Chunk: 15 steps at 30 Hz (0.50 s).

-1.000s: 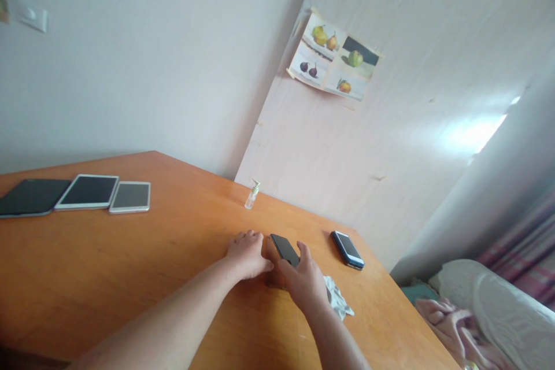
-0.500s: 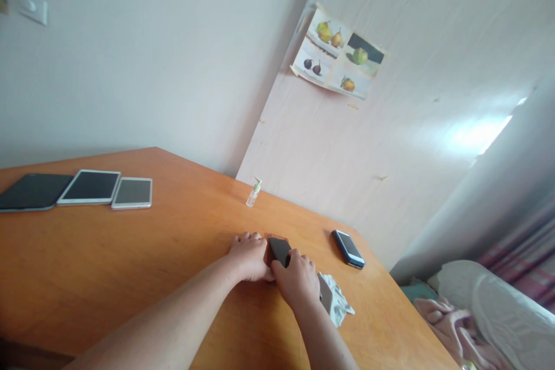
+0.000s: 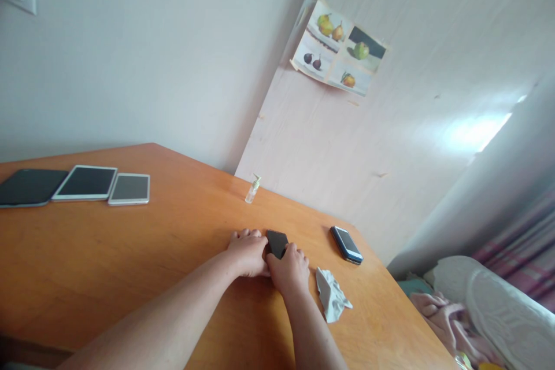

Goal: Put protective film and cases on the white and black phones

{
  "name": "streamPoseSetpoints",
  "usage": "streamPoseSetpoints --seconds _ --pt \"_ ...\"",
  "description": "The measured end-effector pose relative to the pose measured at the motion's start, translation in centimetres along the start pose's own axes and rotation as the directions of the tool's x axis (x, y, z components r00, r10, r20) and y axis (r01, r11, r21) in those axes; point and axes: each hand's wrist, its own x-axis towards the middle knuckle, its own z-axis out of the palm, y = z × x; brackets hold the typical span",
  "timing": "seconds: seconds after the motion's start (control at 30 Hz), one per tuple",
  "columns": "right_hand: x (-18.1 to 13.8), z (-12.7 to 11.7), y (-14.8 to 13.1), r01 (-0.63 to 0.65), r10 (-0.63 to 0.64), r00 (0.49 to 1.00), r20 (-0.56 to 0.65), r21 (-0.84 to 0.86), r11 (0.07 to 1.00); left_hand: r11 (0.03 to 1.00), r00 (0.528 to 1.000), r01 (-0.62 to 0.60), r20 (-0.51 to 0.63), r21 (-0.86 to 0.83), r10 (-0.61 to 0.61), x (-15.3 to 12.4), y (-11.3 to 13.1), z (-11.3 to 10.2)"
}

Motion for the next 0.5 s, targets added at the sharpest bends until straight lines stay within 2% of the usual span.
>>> streamPoseSetpoints --seconds 0.33,0.5 --pt "0.8 1.0 0.7 0.020 -0.019 1.000 -0.013 0.070 0.997 1.000 0.997 -0.025 0.069 -0.011 0.025 0.6 -0.6 -0.1" --pt "1.1 0.5 1.9 0.092 -0.106 0.994 0.041 0.248 0.964 0.999 0.996 -0.038 0.075 0.002 0.037 0.9 -0.8 -0.3"
